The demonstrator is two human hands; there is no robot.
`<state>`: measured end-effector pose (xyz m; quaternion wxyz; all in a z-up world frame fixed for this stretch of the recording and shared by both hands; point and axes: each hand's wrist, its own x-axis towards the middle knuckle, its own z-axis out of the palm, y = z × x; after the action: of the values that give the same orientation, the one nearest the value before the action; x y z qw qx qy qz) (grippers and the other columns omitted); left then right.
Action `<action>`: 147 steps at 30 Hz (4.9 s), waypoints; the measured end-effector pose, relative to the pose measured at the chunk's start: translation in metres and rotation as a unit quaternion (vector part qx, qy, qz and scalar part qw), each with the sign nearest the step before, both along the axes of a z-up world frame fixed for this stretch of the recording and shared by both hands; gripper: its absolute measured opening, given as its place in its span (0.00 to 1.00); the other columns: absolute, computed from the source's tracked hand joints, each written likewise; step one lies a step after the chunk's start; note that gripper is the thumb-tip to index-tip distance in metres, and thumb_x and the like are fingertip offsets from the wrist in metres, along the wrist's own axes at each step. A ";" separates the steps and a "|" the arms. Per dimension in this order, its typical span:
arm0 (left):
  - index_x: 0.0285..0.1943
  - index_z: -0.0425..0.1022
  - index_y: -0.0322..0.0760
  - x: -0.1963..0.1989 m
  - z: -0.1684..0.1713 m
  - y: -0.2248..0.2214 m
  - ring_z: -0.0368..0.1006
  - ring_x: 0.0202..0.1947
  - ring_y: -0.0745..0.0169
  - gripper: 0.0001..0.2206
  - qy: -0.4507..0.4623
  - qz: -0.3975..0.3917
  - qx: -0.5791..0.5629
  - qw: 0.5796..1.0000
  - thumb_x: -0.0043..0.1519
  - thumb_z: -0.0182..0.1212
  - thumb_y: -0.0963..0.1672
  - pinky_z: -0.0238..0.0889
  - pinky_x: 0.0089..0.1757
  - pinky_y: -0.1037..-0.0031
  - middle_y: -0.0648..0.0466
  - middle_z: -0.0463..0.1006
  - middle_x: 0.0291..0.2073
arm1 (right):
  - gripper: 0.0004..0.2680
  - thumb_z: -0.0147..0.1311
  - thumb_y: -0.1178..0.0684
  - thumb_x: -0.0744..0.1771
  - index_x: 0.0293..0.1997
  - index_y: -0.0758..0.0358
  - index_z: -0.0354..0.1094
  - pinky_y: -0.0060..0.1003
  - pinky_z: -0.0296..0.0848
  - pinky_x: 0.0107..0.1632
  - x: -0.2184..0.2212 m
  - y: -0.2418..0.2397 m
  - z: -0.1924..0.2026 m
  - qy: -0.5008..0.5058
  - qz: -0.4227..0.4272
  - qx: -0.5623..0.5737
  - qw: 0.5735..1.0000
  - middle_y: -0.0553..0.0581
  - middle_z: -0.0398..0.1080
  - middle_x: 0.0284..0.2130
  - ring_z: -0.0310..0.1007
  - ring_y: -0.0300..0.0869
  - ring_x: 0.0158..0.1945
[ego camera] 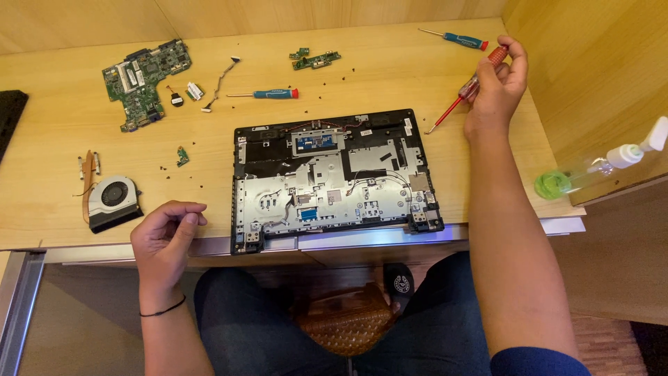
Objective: Removing a Wi-Fi module from a laptop motherboard using a screwdriver
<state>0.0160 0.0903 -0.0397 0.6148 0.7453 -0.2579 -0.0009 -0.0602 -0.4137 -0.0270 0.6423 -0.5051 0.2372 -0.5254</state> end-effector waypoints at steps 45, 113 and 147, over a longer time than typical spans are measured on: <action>0.40 0.78 0.40 0.074 0.057 -0.197 0.65 0.27 0.71 0.06 -0.084 -0.274 0.063 0.956 0.57 0.58 0.38 0.59 0.31 0.82 0.57 0.78 0.30 | 0.12 0.50 0.61 0.66 0.53 0.50 0.65 0.31 0.63 0.18 0.008 -0.010 -0.012 -0.070 -0.011 0.049 0.996 0.51 0.58 0.26 0.59 0.39 0.16; 0.40 0.76 0.42 0.071 0.049 -0.205 0.51 0.20 0.80 0.06 0.026 -0.243 -0.030 0.969 0.57 0.65 0.40 0.51 0.26 0.89 0.61 0.78 0.31 | 0.12 0.52 0.55 0.70 0.58 0.50 0.55 0.42 0.80 0.38 0.038 0.104 0.051 -0.067 0.187 -0.067 0.978 0.49 0.59 0.34 0.65 0.41 0.32; 0.41 0.73 0.45 0.064 0.057 -0.201 0.50 0.21 0.77 0.08 -0.007 -0.240 0.006 0.971 0.56 0.63 0.39 0.52 0.26 0.86 0.63 0.76 0.30 | 0.29 0.56 0.61 0.71 0.74 0.43 0.32 0.41 0.85 0.45 0.026 0.112 0.051 -0.021 0.251 -0.225 0.941 0.66 0.69 0.42 0.71 0.43 0.42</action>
<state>0.0798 -0.1106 0.0174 0.5904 0.6654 -0.4334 -0.1445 -0.0344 -0.3016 0.0236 0.6280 -0.6682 -0.0352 -0.3973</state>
